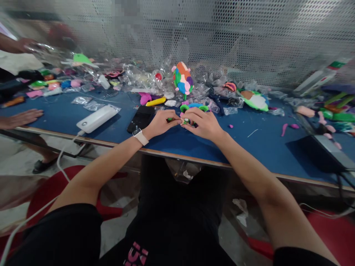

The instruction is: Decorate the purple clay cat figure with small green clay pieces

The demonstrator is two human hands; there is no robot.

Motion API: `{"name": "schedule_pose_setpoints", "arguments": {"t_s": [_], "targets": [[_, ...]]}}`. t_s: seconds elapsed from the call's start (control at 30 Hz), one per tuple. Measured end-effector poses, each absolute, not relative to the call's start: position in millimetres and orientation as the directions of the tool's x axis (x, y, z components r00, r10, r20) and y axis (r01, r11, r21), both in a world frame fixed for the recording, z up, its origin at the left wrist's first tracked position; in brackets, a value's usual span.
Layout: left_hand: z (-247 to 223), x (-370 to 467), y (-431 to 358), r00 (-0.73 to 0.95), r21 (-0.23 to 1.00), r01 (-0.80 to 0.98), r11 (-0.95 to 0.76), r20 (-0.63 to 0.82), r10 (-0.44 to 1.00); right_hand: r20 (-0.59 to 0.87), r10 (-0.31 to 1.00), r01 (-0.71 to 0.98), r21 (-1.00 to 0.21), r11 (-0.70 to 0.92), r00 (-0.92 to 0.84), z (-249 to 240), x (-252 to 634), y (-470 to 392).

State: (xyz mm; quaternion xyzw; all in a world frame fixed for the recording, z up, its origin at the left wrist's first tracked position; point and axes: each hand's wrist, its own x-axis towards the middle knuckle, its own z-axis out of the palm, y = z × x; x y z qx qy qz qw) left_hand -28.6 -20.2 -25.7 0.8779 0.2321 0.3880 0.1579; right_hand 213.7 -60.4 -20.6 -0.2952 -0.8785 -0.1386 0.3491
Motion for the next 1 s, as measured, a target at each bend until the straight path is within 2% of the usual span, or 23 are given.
{"name": "schedule_pose_setpoints", "arguments": {"t_s": [0.37,0.63,0.77,0.93,1.0], "targets": [[-18,-27,-24,0.658,0.559,0.105,-0.822,0.581,0.48,0.736,0.349,0.581,0.074,0.81,-0.58,-26,206,-58],[-19,-29,-25,0.627,0.669,0.17,-0.724,0.493,0.603,0.731,0.408,0.592,-0.008,0.806,-0.547,-24,208,-59],[-19,-29,-24,0.606,0.685,0.165,-0.71,0.498,0.621,0.718,0.426,0.582,-0.036,0.812,-0.55,-23,208,-58],[-22,-29,-21,0.596,0.657,0.209,-0.725,0.502,0.627,0.777,0.317,0.542,0.037,0.84,-0.544,-19,213,-58],[-26,-29,-20,0.622,0.625,0.246,-0.74,0.484,0.616,0.828,0.288,0.527,0.01,0.85,-0.481,-15,218,-59]]}}
